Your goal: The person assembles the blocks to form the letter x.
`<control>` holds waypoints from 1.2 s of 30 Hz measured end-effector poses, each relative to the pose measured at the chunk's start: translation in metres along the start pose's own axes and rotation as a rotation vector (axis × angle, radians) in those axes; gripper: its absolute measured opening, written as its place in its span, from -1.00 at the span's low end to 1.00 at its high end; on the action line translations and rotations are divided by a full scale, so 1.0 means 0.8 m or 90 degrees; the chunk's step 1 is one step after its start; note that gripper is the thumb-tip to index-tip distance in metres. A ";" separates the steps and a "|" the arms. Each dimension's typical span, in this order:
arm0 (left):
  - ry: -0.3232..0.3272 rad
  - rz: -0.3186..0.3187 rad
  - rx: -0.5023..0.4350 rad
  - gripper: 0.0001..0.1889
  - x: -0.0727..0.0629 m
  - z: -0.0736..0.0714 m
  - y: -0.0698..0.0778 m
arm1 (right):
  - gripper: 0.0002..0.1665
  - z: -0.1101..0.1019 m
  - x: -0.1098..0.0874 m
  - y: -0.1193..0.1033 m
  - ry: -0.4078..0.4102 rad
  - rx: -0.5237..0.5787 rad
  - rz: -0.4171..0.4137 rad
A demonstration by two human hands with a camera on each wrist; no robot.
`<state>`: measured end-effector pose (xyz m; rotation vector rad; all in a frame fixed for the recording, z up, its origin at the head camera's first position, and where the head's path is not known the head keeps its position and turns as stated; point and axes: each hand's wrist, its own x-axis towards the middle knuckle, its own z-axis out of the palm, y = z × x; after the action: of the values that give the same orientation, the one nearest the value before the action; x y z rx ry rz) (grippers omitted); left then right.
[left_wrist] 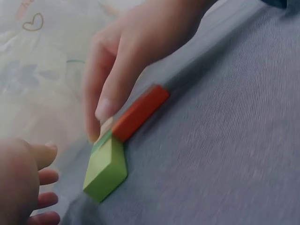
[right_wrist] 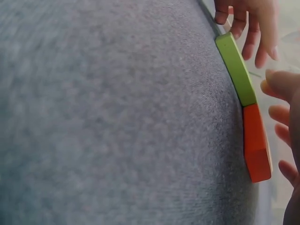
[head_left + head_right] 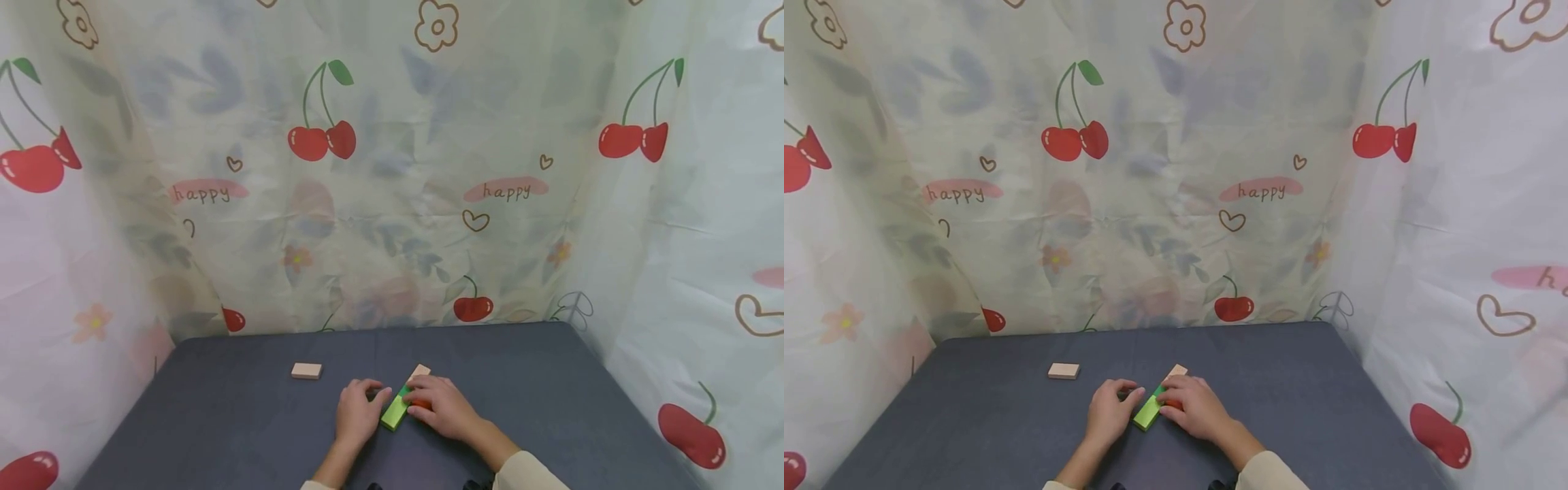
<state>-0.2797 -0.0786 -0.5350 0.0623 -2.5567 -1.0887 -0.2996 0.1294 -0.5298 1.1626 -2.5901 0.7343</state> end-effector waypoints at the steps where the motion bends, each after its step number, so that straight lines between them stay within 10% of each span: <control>1: 0.008 -0.002 0.006 -0.81 0.001 -0.002 -0.002 | -0.71 0.000 -0.001 0.000 -0.006 0.000 0.000; 9: 0.075 0.007 0.042 -0.82 0.011 -0.015 -0.026 | -0.60 -0.002 -0.004 0.004 -0.060 0.020 0.003; 17: 0.028 0.068 0.015 -0.81 0.024 -0.032 -0.059 | -0.57 -0.005 -0.006 0.006 -0.115 0.016 0.020; 36: 0.098 0.147 0.037 -0.80 0.052 -0.077 -0.104 | -0.53 -0.002 -0.005 0.011 -0.133 0.044 0.001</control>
<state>-0.3058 -0.1870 -0.5419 -0.1261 -2.3881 -0.8865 -0.3036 0.1377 -0.5331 1.3222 -2.7545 0.7449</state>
